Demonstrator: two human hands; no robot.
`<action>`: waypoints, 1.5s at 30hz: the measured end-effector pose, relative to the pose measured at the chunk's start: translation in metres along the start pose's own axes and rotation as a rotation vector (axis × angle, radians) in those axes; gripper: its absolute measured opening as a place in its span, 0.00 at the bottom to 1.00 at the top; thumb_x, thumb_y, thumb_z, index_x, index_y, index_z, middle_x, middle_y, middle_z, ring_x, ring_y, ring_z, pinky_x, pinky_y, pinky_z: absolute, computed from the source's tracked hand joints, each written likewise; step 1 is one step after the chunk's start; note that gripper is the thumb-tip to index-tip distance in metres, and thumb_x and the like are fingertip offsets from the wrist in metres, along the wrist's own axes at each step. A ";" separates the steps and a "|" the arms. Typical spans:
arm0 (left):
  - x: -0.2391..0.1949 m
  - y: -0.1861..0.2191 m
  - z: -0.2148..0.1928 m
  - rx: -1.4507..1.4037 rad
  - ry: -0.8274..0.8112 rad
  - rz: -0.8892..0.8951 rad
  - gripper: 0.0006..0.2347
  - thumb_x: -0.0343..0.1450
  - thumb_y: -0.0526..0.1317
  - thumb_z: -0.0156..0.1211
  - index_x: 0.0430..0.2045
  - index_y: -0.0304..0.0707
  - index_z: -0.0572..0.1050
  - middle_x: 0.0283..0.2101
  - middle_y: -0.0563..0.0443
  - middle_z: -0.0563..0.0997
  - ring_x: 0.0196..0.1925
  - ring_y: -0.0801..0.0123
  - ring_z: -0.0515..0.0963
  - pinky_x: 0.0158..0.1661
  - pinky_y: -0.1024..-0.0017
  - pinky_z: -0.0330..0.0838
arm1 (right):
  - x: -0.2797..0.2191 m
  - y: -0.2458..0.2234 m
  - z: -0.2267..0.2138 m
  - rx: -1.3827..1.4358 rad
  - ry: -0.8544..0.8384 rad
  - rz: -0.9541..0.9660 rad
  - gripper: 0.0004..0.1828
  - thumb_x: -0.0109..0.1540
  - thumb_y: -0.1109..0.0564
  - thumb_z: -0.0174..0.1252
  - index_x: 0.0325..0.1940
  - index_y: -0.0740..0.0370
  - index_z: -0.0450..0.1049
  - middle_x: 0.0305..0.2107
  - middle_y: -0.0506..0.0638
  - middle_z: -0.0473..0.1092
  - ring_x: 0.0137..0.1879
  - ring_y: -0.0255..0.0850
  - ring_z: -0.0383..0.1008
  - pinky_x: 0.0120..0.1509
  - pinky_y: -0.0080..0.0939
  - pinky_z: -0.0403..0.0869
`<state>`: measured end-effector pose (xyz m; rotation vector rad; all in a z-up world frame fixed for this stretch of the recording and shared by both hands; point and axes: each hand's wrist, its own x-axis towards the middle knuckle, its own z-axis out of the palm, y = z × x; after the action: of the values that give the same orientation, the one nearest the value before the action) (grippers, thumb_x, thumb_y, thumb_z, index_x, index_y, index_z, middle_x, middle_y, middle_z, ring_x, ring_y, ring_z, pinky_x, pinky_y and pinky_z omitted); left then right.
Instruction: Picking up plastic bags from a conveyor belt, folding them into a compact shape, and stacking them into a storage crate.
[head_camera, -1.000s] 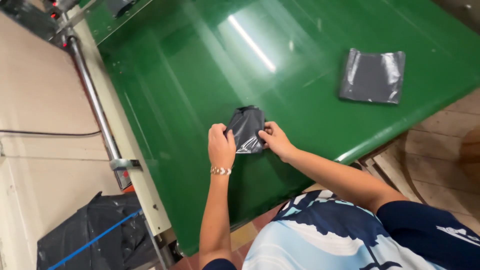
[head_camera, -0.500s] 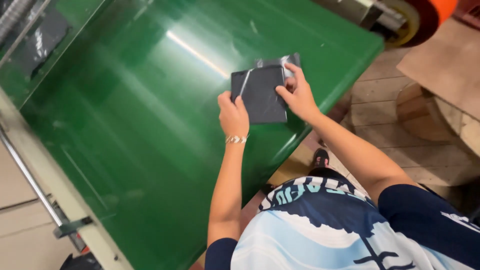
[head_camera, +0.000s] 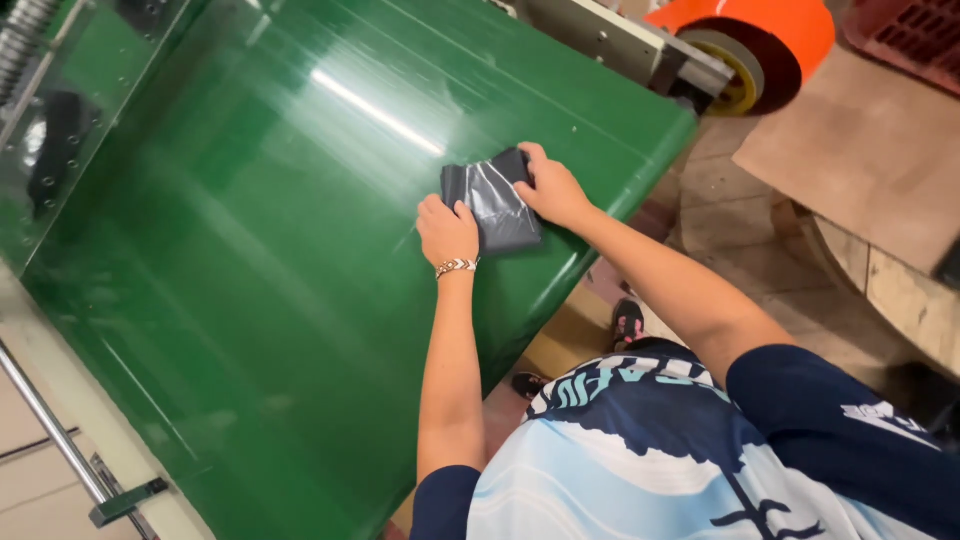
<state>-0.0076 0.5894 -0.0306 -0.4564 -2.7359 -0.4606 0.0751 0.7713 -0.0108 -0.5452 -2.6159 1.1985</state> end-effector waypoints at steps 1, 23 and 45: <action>0.002 0.002 -0.001 -0.023 -0.080 -0.075 0.14 0.67 0.46 0.59 0.40 0.42 0.67 0.38 0.50 0.70 0.40 0.52 0.79 0.36 0.57 0.79 | 0.000 -0.002 -0.004 0.025 -0.028 -0.013 0.33 0.60 0.53 0.60 0.66 0.56 0.56 0.30 0.56 0.75 0.44 0.59 0.77 0.49 0.62 0.74; -0.030 0.134 -0.123 -0.503 0.042 0.593 0.19 0.57 0.35 0.71 0.40 0.41 0.72 0.42 0.49 0.73 0.48 0.54 0.74 0.47 0.61 0.73 | -0.058 0.036 -0.139 0.167 -0.022 -0.529 0.24 0.65 0.42 0.49 0.60 0.54 0.70 0.41 0.52 0.76 0.48 0.53 0.78 0.50 0.50 0.76; -0.149 0.163 -0.119 -0.667 -0.381 0.344 0.05 0.70 0.36 0.55 0.33 0.36 0.77 0.37 0.48 0.81 0.40 0.60 0.80 0.46 0.65 0.72 | -0.181 0.365 -0.296 -0.413 0.595 0.846 0.41 0.65 0.43 0.57 0.72 0.71 0.51 0.48 0.68 0.71 0.51 0.65 0.73 0.52 0.63 0.71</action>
<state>0.2163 0.6542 0.0632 -1.2655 -2.6899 -1.3045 0.4280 1.1173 -0.1047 -1.8747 -2.1064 0.4666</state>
